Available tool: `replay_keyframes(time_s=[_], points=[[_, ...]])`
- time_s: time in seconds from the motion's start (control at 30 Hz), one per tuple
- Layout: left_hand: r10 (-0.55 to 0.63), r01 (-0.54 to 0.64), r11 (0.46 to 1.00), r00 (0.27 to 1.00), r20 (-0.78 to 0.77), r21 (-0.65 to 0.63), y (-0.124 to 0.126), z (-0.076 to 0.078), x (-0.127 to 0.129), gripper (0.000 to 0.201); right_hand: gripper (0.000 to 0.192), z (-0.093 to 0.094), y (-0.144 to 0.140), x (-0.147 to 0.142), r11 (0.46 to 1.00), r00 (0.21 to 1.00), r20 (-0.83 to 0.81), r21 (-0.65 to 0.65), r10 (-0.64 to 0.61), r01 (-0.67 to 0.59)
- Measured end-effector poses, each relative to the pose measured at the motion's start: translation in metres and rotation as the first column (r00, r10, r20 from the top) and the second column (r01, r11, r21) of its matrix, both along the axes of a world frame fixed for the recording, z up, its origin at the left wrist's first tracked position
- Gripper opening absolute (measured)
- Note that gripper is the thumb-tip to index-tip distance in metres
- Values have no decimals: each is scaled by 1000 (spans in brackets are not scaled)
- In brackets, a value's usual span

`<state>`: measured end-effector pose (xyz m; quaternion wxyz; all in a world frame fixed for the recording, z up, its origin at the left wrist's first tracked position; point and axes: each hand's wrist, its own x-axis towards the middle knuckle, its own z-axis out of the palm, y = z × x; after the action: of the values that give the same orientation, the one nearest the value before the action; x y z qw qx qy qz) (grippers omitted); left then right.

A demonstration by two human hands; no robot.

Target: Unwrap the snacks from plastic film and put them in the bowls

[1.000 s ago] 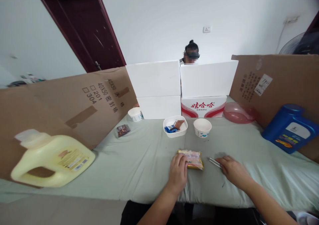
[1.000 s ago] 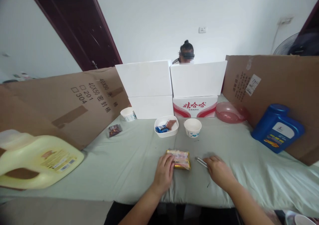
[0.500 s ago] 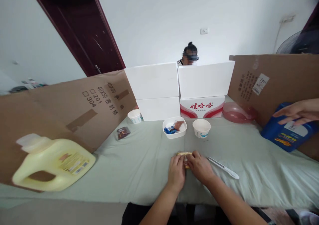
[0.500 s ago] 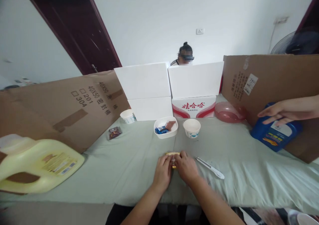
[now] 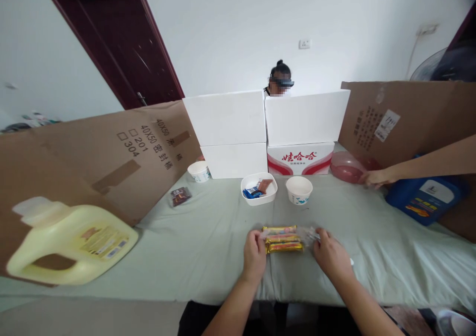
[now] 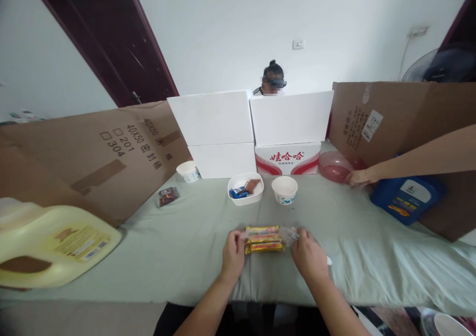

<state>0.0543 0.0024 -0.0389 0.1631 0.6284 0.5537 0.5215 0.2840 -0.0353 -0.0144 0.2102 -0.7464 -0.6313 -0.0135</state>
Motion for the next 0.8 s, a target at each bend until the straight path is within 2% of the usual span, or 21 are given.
replay_keyframes(time_s=[0.07,0.13,0.2,0.27,0.33,0.47,0.53,0.57,0.63,0.7,0.73,0.8], points=[[38,-35,999,996,75,-39,2,-2,-2,16,28,4,-3,0,987,997,14,144,71,-72],[67,-58,996,989,132,-68,3,-2,-2,17,31,11,-5,-7,917,979,1,351,203,-191],[78,-63,994,980,184,-84,2,-1,-1,21,32,17,-5,-19,835,931,-8,446,364,-322],[71,-49,994,970,232,-97,3,1,0,27,31,20,-3,-33,799,872,-5,402,490,-447],[59,-26,992,960,274,-121,4,2,-2,33,28,18,0,-44,801,837,5,289,547,-525],[41,38,977,933,358,-211,11,1,-16,28,23,7,5,-52,834,844,46,132,535,-536],[40,49,969,936,350,-242,13,2,-24,25,24,5,4,-51,842,850,48,119,525,-527],[58,16,973,949,311,-229,13,3,-28,24,24,6,2,-50,840,849,44,128,527,-528],[133,-116,988,977,167,-103,6,10,-31,21,24,7,-2,-49,829,845,32,179,533,-530],[202,-200,971,979,-1,133,-6,20,-28,21,25,9,-8,-51,811,839,20,248,543,-531],[182,-157,957,980,-86,242,-13,25,-24,20,26,9,-10,-53,796,831,15,279,556,-538],[14,86,939,958,-286,334,-27,33,-13,15,29,7,-15,-57,753,796,13,312,606,-579]])
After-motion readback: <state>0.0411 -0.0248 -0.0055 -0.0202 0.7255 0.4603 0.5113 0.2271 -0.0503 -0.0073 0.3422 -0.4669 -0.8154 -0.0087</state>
